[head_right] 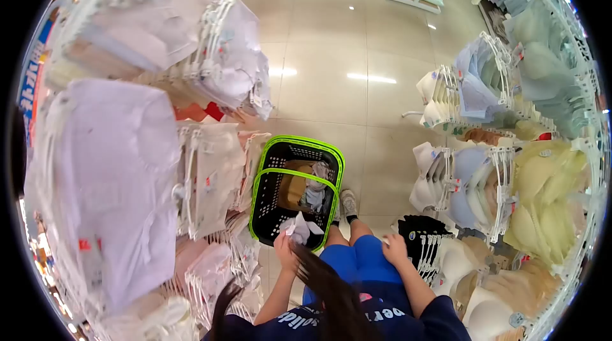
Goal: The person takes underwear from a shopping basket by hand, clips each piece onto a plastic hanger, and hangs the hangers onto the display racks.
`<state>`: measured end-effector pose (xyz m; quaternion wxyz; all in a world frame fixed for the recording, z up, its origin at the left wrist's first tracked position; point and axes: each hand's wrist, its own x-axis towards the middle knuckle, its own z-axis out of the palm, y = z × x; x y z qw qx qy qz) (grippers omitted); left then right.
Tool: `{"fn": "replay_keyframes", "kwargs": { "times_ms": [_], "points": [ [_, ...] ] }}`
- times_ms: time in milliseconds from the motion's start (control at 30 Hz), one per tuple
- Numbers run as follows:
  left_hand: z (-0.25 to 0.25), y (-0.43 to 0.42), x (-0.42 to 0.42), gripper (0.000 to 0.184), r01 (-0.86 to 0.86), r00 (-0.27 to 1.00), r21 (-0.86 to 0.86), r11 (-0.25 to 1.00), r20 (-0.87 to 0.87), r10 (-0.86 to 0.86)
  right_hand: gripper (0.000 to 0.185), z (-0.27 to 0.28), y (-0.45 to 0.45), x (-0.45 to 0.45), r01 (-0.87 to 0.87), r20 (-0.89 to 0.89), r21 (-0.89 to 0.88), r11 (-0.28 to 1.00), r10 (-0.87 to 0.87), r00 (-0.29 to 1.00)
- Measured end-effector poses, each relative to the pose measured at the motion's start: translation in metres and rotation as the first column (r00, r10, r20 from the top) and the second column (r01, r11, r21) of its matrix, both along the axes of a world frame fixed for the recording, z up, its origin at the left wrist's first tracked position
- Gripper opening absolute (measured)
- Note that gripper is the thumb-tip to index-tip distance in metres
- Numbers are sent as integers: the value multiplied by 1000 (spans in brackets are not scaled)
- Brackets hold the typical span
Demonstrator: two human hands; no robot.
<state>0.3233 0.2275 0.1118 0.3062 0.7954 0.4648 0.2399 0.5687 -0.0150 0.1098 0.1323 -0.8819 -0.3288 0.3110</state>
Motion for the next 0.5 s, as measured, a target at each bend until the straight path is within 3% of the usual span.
{"fn": "replay_keyframes", "kwargs": {
  "times_ms": [33, 67, 100, 167, 233, 300, 367, 400, 433, 500],
  "points": [
    [34, 1, 3, 17, 18, 999, 60, 998, 35, -20, 29, 12, 27, -5, -72, -34, 46, 996, 74, 997],
    [65, 2, 7, 16, 17, 995, 107, 994, 99, -28, 45, 21, 54, -11, -214, 4, 172, 962, 217, 976],
    [93, 1, 9, 16, 14, 987, 153, 988, 159, -38, 62, 31, 79, -17, -286, -92, 304, 909, 327, 941],
    [140, -6, 8, 21, 55, 979, 229, 972, 181, -98, 71, 78, 135, -34, -424, -127, 477, 770, 537, 834],
    [174, -11, 10, 24, 91, 963, 349, 933, 209, -172, 74, 104, 166, -56, -452, -155, 602, 658, 651, 743],
    [200, -18, 17, 24, 99, 943, 499, 861, 229, -241, 67, 97, 177, -77, -471, -33, 726, 501, 709, 704],
    [220, -20, 27, 30, 80, 913, 525, 847, 302, -274, 53, 106, 199, -85, -230, -498, 737, 635, 741, 451],
    [223, -21, 28, 35, 22, 931, 543, 839, 294, -215, 40, 108, 208, -85, -303, -264, 830, 469, 808, 527],
    [229, -21, 27, 40, -34, 946, 558, 829, 286, -154, 36, 123, 194, -80, -89, -408, 819, 567, 684, 605],
    [248, -19, 25, 52, -178, 984, 665, 725, 107, 143, 43, 140, 196, -60, -187, -647, 546, 816, 553, 525]
  ]
}}
